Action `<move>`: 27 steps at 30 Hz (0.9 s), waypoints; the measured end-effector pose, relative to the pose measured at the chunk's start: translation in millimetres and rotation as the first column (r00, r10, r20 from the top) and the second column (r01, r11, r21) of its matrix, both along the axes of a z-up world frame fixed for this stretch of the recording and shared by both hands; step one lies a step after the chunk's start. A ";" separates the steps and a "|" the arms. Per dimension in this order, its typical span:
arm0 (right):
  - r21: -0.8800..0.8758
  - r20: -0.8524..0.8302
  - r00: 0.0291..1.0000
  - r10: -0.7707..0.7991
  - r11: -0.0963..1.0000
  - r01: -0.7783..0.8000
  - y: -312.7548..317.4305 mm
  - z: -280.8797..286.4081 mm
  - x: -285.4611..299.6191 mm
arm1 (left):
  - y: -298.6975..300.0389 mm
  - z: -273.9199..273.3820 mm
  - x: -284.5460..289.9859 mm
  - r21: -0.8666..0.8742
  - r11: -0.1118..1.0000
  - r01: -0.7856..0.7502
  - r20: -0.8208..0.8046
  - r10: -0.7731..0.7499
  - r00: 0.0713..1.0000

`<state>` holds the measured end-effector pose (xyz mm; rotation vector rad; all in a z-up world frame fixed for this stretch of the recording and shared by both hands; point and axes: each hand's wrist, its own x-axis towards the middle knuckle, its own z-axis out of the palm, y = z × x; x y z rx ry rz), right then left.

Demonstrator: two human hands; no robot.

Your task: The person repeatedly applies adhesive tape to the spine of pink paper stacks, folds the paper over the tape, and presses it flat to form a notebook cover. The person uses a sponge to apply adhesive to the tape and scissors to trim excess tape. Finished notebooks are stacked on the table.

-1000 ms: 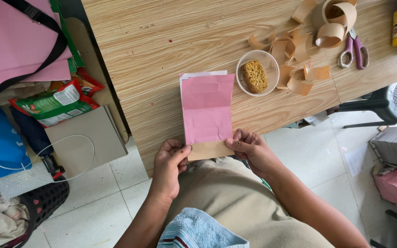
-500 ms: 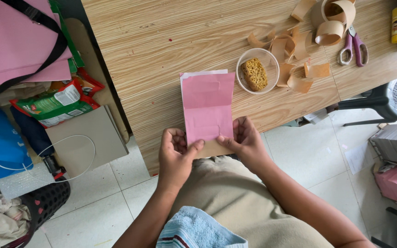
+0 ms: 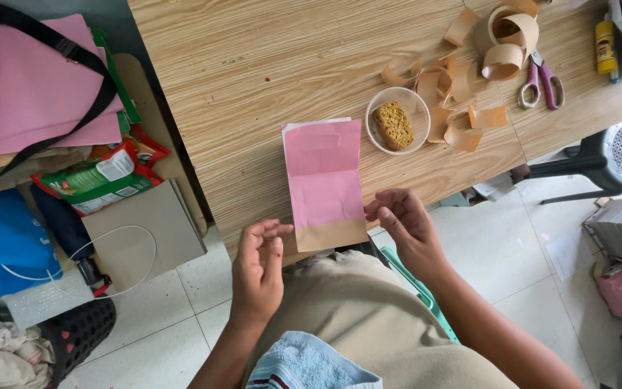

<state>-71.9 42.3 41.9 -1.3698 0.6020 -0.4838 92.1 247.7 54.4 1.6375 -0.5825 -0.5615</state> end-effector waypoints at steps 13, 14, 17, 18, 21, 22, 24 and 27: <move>-0.590 -0.200 0.979 -0.042 0.803 -0.086 8.6 -1.7 -27.8 | 17.1 -34.6 -2.3 0.109 0.991 0.076 0.603 -0.127 0.787; -0.817 -0.137 0.991 -0.005 0.566 -0.110 7.4 -7.1 -26.9 | 15.6 -40.3 2.2 0.115 0.984 0.135 0.730 -0.176 0.660; -0.987 0.036 0.998 0.056 0.157 0.026 9.7 -6.1 -1.7 | -5.0 -42.5 10.9 -0.001 0.979 0.205 0.883 -0.095 0.459; -0.987 0.157 0.985 0.071 0.050 0.154 12.3 -2.8 9.4 | -14.1 -40.4 12.6 -0.128 0.965 0.228 0.911 0.023 0.411; -0.987 0.158 0.973 0.168 0.065 0.149 9.8 18.3 21.5 | -24.2 -2.2 20.9 -0.126 0.952 0.279 0.938 0.024 0.345; -0.986 0.166 0.971 0.169 0.057 0.159 5.2 33.3 25.3 | -28.1 11.7 26.5 -0.131 0.951 0.280 0.942 0.031 0.335; -0.981 0.185 0.958 0.219 0.105 0.165 -0.7 62.5 28.8 | -33.3 38.8 34.1 -0.189 0.934 0.303 0.931 0.072 0.358; -0.972 0.172 0.952 0.255 0.203 0.121 -5.2 135.2 28.9 | -38.1 95.5 37.7 -0.216 0.920 0.328 0.881 0.039 0.472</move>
